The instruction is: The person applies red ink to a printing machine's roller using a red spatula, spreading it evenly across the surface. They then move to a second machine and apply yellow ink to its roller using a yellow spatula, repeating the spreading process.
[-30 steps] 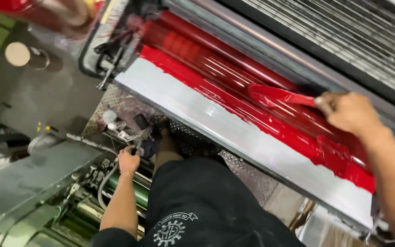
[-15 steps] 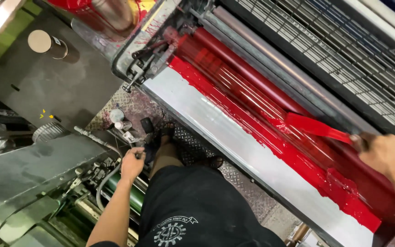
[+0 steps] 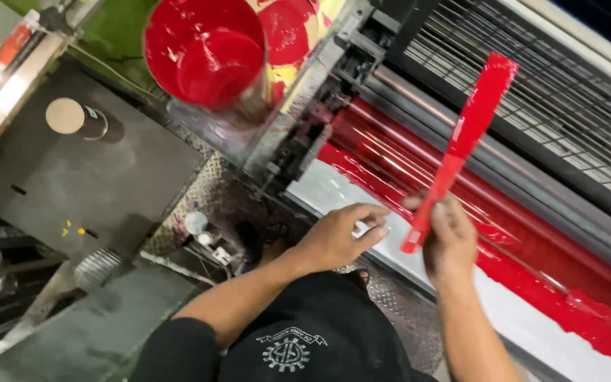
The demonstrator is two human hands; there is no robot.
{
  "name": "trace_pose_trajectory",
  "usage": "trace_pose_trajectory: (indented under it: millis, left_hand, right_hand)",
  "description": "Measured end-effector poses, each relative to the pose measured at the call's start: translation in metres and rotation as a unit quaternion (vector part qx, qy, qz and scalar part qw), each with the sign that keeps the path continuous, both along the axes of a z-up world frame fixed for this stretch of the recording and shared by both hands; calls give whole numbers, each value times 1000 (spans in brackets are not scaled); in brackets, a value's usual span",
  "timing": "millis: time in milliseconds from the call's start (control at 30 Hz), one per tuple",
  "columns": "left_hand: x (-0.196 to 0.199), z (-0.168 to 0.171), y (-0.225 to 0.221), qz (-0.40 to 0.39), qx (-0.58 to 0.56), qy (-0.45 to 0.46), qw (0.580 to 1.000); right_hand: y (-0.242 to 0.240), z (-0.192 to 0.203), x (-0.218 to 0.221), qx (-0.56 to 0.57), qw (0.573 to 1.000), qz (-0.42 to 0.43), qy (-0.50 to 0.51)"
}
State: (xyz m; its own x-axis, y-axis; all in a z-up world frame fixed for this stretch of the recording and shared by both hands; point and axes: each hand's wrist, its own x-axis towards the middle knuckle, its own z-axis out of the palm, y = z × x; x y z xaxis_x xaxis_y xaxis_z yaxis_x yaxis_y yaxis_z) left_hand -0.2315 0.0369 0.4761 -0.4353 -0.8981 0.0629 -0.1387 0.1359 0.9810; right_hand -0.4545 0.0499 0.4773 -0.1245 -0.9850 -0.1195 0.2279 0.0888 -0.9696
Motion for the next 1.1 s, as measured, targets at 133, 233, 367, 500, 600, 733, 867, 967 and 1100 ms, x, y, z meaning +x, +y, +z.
trace_pose_trajectory:
  millis: [133,233,367,500,600,733,867,967,1100]
  left_hand:
    - [50,25,-22,50,32,61,996]
    - [100,41,-36,68,28,86,994]
    - [161,76,-66,112,-25,15,993]
    - [243,107,-133,187,-34,-60,980]
    - [312,111,-203,197,-70,-73,975]
    - [387,64,-305,151,-24,-49,987]
    - [424,-38,-377,126,58,-55,989]
    - [406,-86,-394,108,141,-46,983]
    - [375,-101,-387,120,172,-135,968]
  right_hand:
    - [-32,20,110,-29,993,-27,-108]
    - [-54,45,175,-62,996,-12,-57]
    - [-81,56,229,-54,996,-4,-66]
    - [-74,79,235,-147,986,70,-38]
    - [-52,70,219,-177,980,83,19]
    - [-14,46,185,-146,985,29,85]
    - [18,18,161,-93,988,-52,110]
    - [30,3,148,-25,982,-132,130]
    - [40,-6,140,14,975,-183,122]
